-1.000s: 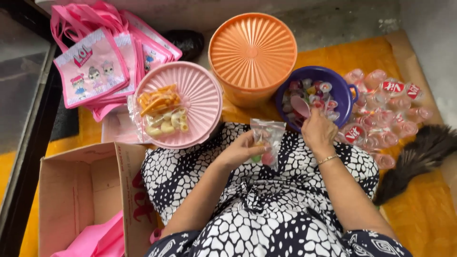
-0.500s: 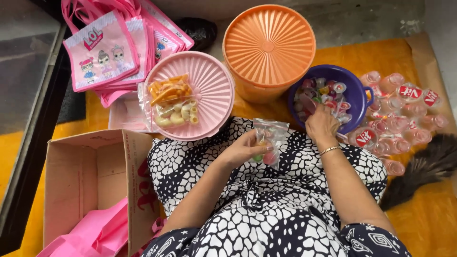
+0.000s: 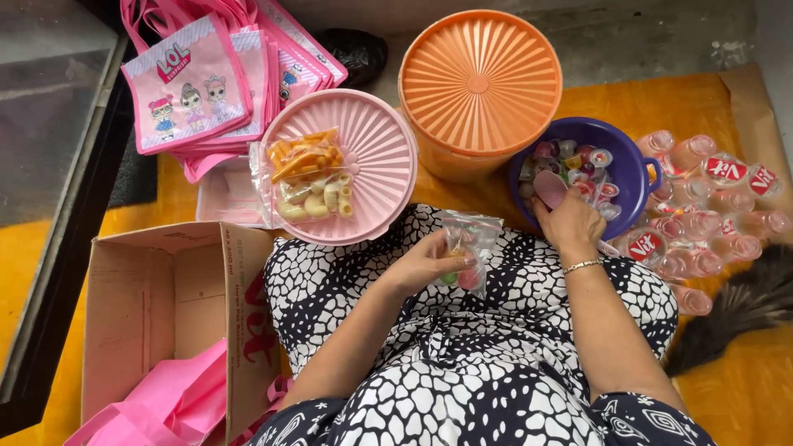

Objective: The person fills small plastic bags with various snacks, including orange sticks and white crackers, using a spoon to add small jelly-like cups into the bags.

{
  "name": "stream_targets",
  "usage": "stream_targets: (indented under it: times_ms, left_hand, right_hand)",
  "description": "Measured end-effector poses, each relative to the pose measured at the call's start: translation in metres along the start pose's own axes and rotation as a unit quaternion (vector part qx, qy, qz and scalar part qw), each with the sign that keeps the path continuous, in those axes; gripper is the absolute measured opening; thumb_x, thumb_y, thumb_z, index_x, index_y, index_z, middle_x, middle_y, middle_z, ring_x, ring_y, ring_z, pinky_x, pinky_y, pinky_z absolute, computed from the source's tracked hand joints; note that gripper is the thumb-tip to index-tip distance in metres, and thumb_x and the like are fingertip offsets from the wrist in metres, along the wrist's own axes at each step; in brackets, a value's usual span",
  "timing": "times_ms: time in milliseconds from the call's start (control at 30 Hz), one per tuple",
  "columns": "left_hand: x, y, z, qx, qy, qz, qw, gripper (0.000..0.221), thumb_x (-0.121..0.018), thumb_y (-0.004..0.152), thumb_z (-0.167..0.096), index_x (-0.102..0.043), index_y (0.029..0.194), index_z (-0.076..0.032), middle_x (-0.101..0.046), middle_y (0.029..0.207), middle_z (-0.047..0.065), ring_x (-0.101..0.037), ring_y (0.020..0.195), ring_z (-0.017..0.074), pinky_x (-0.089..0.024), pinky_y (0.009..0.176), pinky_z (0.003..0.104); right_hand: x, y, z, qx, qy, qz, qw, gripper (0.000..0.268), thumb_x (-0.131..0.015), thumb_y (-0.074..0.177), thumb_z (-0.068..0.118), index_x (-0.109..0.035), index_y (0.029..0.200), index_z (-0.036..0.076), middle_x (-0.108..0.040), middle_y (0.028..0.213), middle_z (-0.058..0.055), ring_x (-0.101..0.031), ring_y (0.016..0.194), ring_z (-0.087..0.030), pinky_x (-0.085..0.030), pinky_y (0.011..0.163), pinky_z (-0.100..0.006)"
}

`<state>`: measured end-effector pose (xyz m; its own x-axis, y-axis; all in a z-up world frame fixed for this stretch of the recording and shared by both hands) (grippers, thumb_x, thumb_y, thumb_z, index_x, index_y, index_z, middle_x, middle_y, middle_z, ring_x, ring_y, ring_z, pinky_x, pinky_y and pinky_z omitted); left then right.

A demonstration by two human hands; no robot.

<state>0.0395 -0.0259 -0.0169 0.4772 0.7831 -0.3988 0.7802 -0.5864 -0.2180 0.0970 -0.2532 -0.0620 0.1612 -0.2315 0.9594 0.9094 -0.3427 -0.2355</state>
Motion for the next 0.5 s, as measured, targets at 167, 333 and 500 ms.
stream_targets:
  times_ms: [167,333,500]
  left_hand:
    - [-0.001,0.003,-0.001,-0.014,-0.004,0.004,1.0,0.031,-0.064,0.074,-0.007,-0.05,0.099,0.005,-0.059,0.072,0.013,-0.057,0.052,0.0138,-0.045,0.044,0.021]
    - [-0.006,-0.001,0.004,-0.008,-0.007,0.0,1.0,0.03,-0.065,0.073,-0.006,-0.05,0.097,0.005,-0.059,0.071,0.011,-0.056,0.052,0.0107,-0.045,0.044,0.019]
    - [-0.011,-0.004,0.001,-0.007,0.019,0.012,1.0,0.028,-0.063,0.075,-0.007,-0.05,0.098,0.004,-0.058,0.071,0.01,-0.055,0.052,0.0099,-0.046,0.046,0.019]
  right_hand:
    - [-0.009,0.007,-0.005,0.029,0.025,-0.083,0.996,0.044,-0.051,0.08,0.043,-0.052,0.091,0.0,-0.062,0.077,-0.02,-0.061,0.075,-0.038,-0.047,0.064,-0.046]
    - [-0.042,0.016,-0.012,0.086,-0.045,-0.243,0.965,0.021,-0.05,0.082,0.025,-0.052,0.083,0.005,-0.058,0.061,-0.013,-0.062,0.056,-0.032,-0.049,0.054,-0.041]
    - [-0.041,0.015,-0.02,0.108,-0.033,-0.298,0.948,0.015,-0.049,0.084,0.017,-0.052,0.081,0.003,-0.056,0.063,-0.013,-0.061,0.055,-0.031,-0.047,0.052,-0.04]
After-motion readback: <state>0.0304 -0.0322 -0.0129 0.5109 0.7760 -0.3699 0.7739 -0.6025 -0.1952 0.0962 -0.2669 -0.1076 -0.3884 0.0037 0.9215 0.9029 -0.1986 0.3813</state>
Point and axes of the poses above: each hand's wrist, its own y-axis towards the middle knuckle, its own x-axis out of the back of the hand, z = x × y, the point moved 5 cm from there along y, towards the middle knuckle
